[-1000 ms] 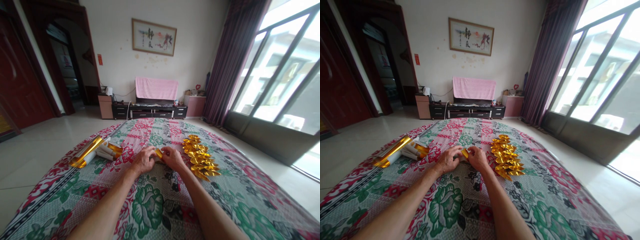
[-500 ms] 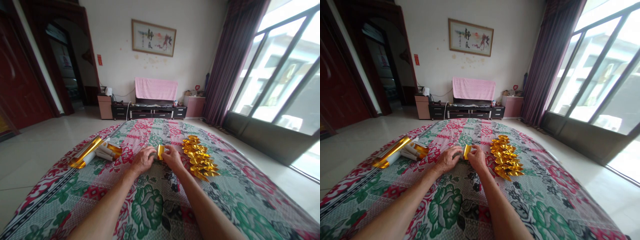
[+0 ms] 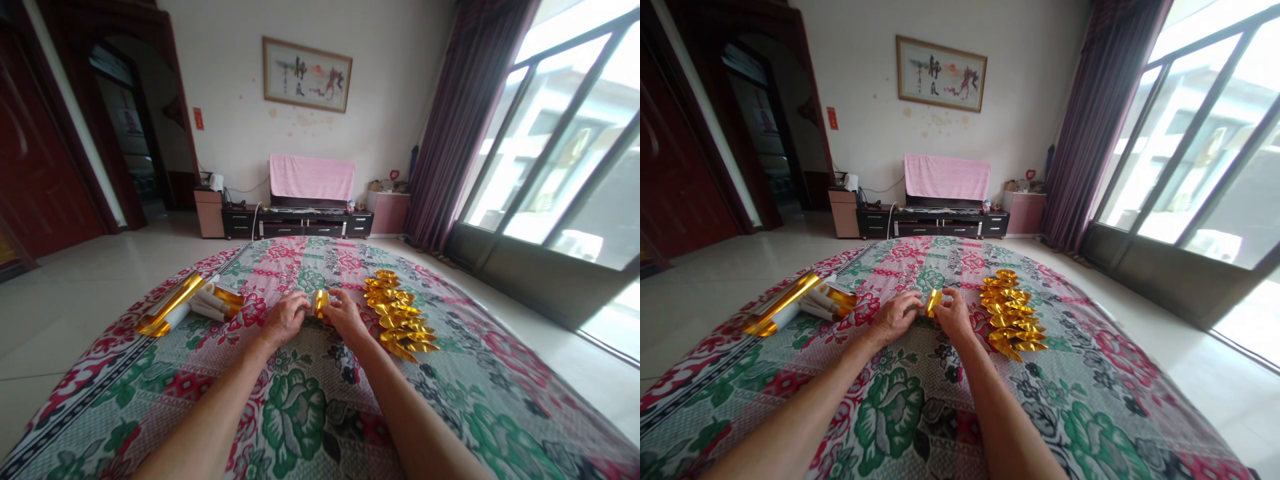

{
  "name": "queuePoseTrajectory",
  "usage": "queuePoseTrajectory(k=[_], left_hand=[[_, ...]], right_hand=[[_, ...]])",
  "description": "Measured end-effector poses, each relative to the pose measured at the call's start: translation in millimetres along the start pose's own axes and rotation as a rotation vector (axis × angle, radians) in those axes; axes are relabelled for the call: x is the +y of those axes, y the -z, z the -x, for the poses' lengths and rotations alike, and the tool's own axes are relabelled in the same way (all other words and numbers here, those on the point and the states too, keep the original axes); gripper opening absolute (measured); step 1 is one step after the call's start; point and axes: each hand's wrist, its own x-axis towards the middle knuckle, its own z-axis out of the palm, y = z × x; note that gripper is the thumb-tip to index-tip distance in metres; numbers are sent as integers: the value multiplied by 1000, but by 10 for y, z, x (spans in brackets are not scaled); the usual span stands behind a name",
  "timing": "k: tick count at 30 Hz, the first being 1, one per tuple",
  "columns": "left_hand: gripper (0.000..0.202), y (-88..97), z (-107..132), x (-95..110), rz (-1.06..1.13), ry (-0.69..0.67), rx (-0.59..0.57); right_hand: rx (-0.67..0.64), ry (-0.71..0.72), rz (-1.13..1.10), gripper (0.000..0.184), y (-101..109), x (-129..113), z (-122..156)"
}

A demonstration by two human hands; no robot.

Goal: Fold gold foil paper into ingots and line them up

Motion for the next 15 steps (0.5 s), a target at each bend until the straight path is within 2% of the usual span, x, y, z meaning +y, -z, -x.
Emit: queuePoseTrajectory(k=[2,5,9,15], left_hand=[[21,3,0,9,8,-2,6],[20,15,1,32,9,-9,21],[19,44,-1,76,21,-17,16],[20,59,-4,84,13,-27,-16]], right_hand=[[-22,19,61,31,3,15,-7],[-15,90,294,18,5,19,-3],[34,210,600,16,-8,-65,67],[50,286,784,15,-37,-165,153]])
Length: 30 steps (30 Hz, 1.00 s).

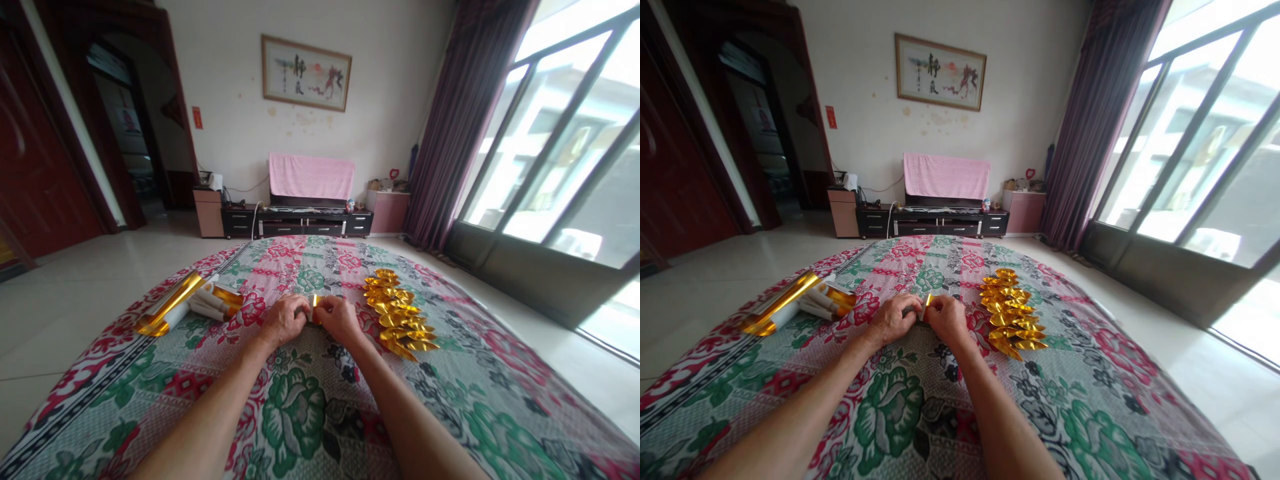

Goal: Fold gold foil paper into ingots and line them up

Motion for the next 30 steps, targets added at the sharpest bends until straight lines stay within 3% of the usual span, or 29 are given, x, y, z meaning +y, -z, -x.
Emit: queuePoseTrajectory(k=[7,14,20,30], left_hand=[[24,-22,0,-37,-62,-3,-67],[20,-29,-4,-11,-40,30,-62],[7,-13,3,10,-111,-20,-86],[9,-14,3,17,-115,-39,-88]], right_hand=[[4,91,184,17,-7,33,37],[-39,77,349,19,62,-21,103],[-66,81,369,19,59,-4,101],[-67,123,344,16,55,58,84]])
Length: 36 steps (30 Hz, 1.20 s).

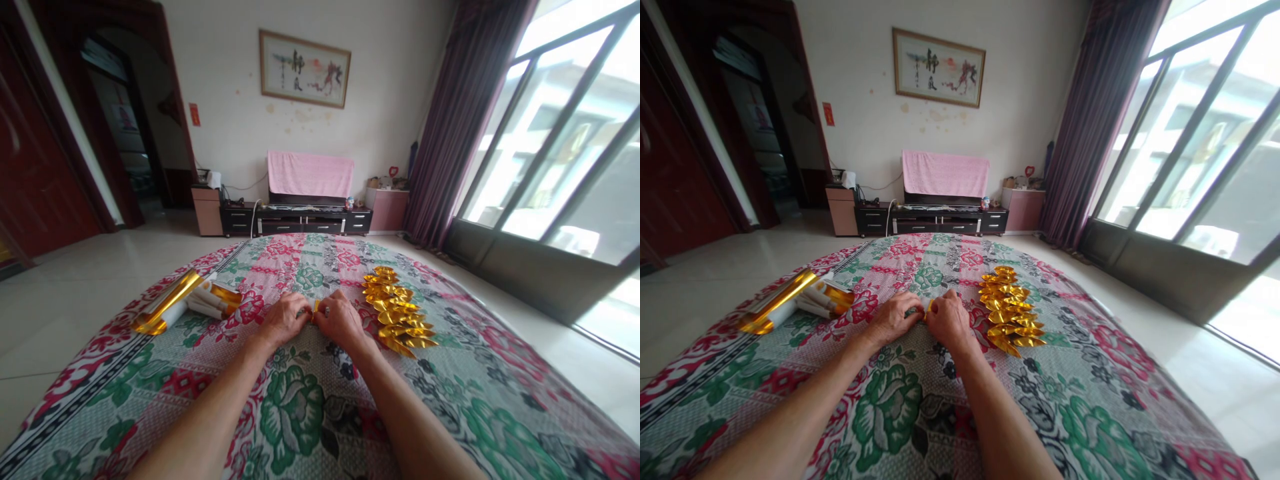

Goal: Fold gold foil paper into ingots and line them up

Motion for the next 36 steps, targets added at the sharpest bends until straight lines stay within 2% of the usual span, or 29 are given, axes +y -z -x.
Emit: queuePoseTrajectory(k=[3,8,14,21,27,36], left_hand=[[8,17,-1,27,-13,22,32],[9,3,4,12,-28,-13,20],[14,-18,7,-13,-33,-52,-11],[19,24,-15,63,-116,-94,-69],[23,26,-9,92,-128,-60,-142],[23,10,-8,74,-97,-96,-119]], right_hand=[[12,12,-2,15,-8,14,-3],[1,15,6,14,0,8,-4],[-11,35,14,15,21,19,-5],[-15,75,12,14,31,43,-23],[-59,155,-33,13,48,119,-52],[-59,242,-63,13,46,135,-59]])
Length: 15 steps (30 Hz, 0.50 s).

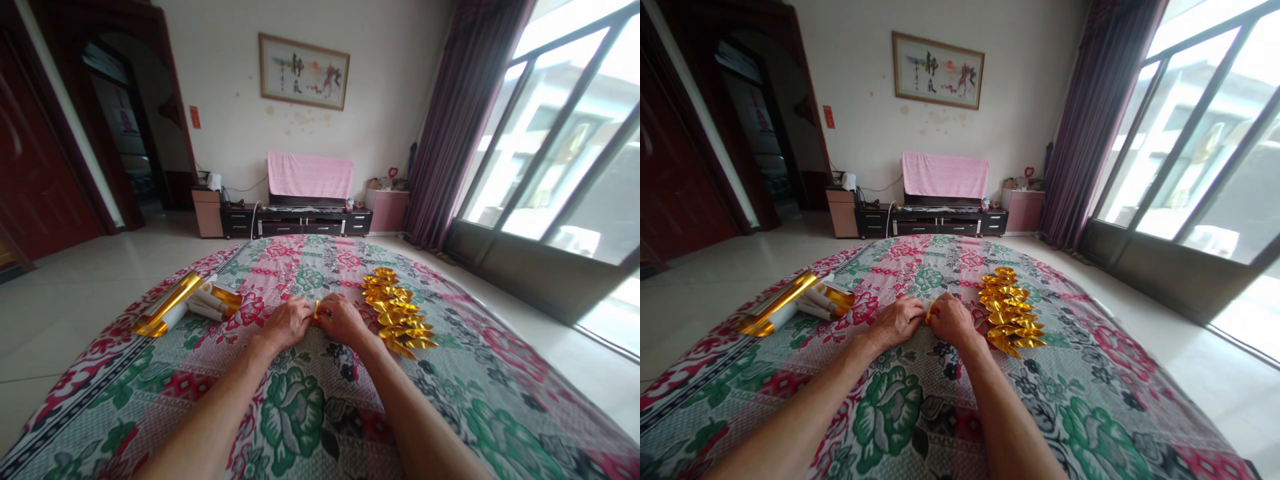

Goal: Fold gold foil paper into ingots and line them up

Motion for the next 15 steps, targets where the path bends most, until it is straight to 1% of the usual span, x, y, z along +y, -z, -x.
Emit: queuePoseTrajectory(k=[8,15], left_hand=[[22,-14,0,3,69,12,3],[22,-29,-4,-7,113,14,30]], right_hand=[[-29,47,-22,9,24,19,-24],[-62,82,-32,9,76,12,-19]])
